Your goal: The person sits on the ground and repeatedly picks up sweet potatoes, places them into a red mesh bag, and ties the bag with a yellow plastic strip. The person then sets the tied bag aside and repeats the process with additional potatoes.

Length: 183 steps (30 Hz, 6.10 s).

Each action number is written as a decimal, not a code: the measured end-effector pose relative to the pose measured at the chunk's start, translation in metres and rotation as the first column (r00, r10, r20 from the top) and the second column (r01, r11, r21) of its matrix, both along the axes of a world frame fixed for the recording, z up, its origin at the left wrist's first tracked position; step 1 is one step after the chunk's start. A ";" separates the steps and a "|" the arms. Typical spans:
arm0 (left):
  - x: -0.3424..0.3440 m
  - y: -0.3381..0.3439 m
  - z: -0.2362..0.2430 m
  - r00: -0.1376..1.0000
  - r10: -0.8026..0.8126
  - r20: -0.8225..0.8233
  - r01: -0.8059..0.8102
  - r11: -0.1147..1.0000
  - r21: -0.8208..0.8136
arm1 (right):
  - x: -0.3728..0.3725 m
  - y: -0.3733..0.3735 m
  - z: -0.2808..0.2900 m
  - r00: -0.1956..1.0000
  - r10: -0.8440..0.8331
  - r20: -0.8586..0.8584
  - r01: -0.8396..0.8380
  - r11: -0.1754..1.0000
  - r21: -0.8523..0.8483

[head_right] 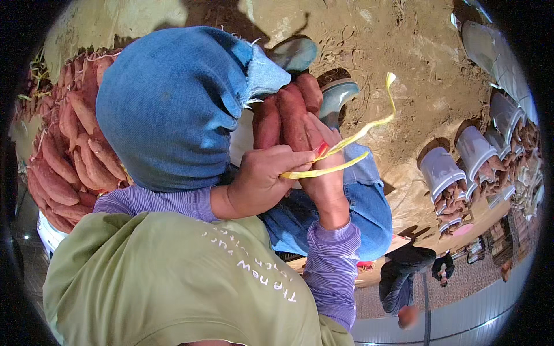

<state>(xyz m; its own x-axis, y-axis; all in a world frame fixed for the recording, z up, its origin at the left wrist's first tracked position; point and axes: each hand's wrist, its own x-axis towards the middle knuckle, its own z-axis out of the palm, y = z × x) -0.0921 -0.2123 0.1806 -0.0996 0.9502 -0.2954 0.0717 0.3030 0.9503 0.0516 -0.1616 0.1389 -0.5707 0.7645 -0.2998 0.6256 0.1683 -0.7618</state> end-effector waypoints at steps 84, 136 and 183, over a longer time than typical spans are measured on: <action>0.041 0.076 0.170 0.848 -0.512 -0.135 0.527 0.791 0.311 | -0.014 -0.063 0.105 0.728 -0.424 -0.538 0.366 0.905 -0.218; -0.028 -0.012 0.029 0.868 -0.329 -0.373 0.409 0.899 0.157 | 0.005 -0.009 0.060 0.990 -0.028 -0.139 -0.001 0.978 -0.208; -0.022 -0.013 -0.003 0.742 0.260 0.618 -0.043 0.938 -0.343 | 0.042 0.012 0.014 0.764 -0.644 -0.040 0.614 0.706 0.352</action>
<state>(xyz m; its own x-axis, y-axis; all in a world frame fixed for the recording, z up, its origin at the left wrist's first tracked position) -0.1136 -0.2248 0.1771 0.0830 0.7982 -0.5966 -0.5953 0.5198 0.6127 0.0932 -0.1492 0.1531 0.0929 0.9956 0.0115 0.7323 -0.0605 -0.6783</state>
